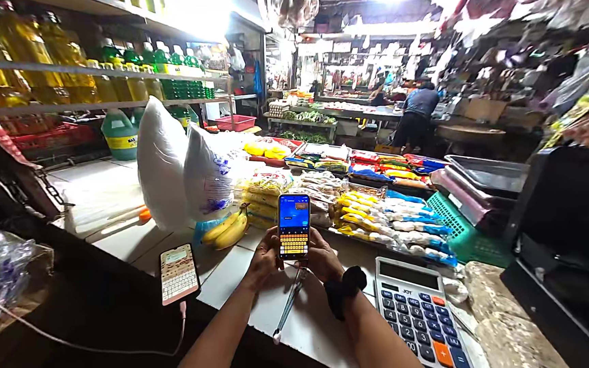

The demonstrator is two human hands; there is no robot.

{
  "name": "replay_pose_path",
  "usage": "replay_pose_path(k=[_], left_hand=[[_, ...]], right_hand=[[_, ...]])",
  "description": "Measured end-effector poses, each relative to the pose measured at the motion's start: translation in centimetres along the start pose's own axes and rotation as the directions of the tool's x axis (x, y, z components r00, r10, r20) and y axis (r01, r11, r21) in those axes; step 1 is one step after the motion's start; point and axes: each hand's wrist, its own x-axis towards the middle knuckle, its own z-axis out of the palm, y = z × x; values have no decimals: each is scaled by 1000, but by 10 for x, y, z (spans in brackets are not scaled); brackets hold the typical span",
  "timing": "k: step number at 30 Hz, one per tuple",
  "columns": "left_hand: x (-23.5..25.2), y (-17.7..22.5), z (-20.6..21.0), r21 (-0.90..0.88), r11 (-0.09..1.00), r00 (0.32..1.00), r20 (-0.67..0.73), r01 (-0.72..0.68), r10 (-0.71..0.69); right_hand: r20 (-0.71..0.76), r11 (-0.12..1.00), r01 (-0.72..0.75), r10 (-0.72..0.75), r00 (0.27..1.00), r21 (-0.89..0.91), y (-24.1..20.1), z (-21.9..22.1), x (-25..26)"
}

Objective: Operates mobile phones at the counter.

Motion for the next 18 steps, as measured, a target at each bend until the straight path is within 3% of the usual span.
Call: replay_pose_path(k=[6,18], left_hand=[[-1,0,-6,-15,999,999,-10,42,-42],[1,3,-6,-67,994,996,-25,88,-90]], right_hand=[[120,998,-3,11,993,-66,4,-7,2],[97,998,0,6,995,-60,4,-4,-3]])
